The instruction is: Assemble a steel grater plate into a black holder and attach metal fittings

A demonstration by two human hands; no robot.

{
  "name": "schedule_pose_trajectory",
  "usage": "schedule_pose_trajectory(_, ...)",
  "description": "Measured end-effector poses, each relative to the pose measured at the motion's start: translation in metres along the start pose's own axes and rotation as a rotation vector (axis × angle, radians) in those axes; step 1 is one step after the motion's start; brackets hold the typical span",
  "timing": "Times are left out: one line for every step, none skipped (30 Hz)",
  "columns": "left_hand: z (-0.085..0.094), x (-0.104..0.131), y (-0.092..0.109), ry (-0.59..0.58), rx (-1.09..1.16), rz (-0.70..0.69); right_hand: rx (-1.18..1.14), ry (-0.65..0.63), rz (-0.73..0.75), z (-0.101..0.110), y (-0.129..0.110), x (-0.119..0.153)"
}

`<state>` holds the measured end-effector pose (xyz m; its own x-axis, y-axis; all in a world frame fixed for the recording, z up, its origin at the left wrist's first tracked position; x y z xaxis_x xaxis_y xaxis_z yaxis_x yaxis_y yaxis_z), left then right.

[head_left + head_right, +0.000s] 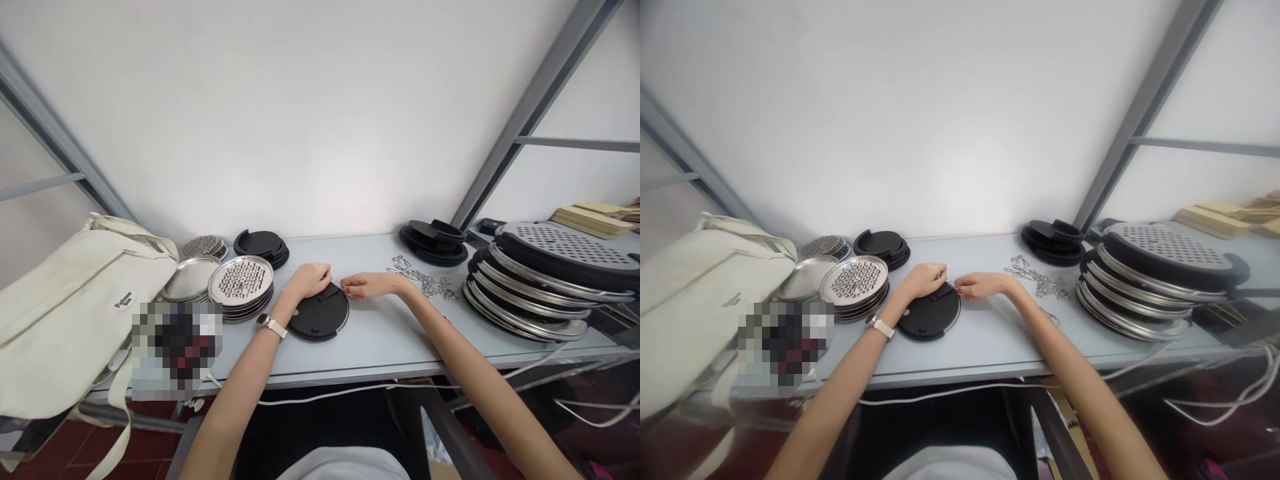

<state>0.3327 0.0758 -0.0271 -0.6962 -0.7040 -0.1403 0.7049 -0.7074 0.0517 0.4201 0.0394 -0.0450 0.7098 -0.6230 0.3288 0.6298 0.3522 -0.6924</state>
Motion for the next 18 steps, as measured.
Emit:
schedule_pose_trajectory(0.0002,0.0,0.0001,-0.001,0.001,0.0,0.0,0.001,-0.004,0.0,0.0002,0.0)
schedule_pose_trajectory(0.0003,-0.0001,0.0001,-0.001,0.001,0.001,0.001,0.002,-0.008,0.0002,0.0004,0.0)
schedule_pose_trajectory(0.0005,-0.0001,0.0001,-0.002,0.002,0.002,0.002,0.002,-0.011,0.0002,0.0005,-0.0001)
schedule_pose_trajectory(0.0008,-0.0001,0.0002,-0.003,0.003,0.003,0.003,0.0,-0.011,0.0,0.0005,-0.0001)
schedule_pose_trajectory(0.0009,-0.0001,0.0002,-0.004,0.005,0.004,0.005,-0.003,-0.01,-0.0002,0.0006,-0.0003)
schedule_pose_trajectory(0.001,-0.0001,0.0003,-0.005,0.007,0.005,0.007,-0.005,-0.009,-0.0004,0.0008,-0.0004)
schedule_pose_trajectory(0.0011,0.0,0.0003,-0.007,0.009,0.007,0.008,-0.007,-0.008,-0.0005,0.001,-0.0006)
schedule_pose_trajectory(0.0011,0.0,0.0004,-0.009,0.011,0.008,0.01,-0.007,-0.007,-0.0005,0.0013,-0.0007)
schedule_pose_trajectory(0.001,0.0001,0.0004,-0.011,0.014,0.011,0.013,-0.006,-0.009,-0.0005,0.0018,-0.0008)
schedule_pose_trajectory(0.0009,0.0001,0.0003,-0.013,0.016,0.014,0.014,-0.003,-0.011,-0.0003,0.0024,-0.0009)
schedule_pose_trajectory(0.0007,0.0001,0.0002,-0.015,0.017,0.017,0.016,0.001,-0.013,0.0,0.003,-0.001)
schedule_pose_trajectory(0.0005,0.0001,0.0,-0.017,0.019,0.02,0.017,0.004,-0.015,0.0002,0.0036,-0.0012)
schedule_pose_trajectory(0.0004,0.0,-0.0001,-0.02,0.02,0.022,0.017,0.004,-0.016,0.0002,0.0041,-0.0013)
schedule_pose_trajectory(0.0002,0.0,-0.0003,-0.022,0.02,0.025,0.018,0.003,-0.017,0.0002,0.0046,-0.0015)
schedule_pose_trajectory(0.0001,-0.0001,-0.0004,-0.023,0.02,0.027,0.019,0.001,-0.017,0.0001,0.0049,-0.0017)
schedule_pose_trajectory(0.0001,-0.0002,-0.0005,-0.024,0.02,0.027,0.022,0.001,-0.016,0.0001,0.0052,-0.0018)
schedule_pose_trajectory(0.0002,-0.0002,-0.0005,-0.023,0.02,0.026,0.025,-0.001,-0.016,0.0,0.0053,-0.0019)
schedule_pose_trajectory(0.0003,-0.0002,-0.0004,-0.022,0.02,0.024,0.029,-0.003,-0.015,-0.0001,0.0052,-0.0019)
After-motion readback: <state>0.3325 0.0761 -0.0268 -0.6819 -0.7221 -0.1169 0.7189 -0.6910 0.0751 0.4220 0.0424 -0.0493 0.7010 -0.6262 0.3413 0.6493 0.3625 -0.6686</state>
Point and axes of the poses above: each hand's wrist, its own x-axis away from the middle knuckle, its own z-axis out of the back of the hand, y = z × x, the point moved 8 cm from there along -x, towards the middle knuckle, and after that the axes turned 3 degrees about -y, right-handed, at the moved point
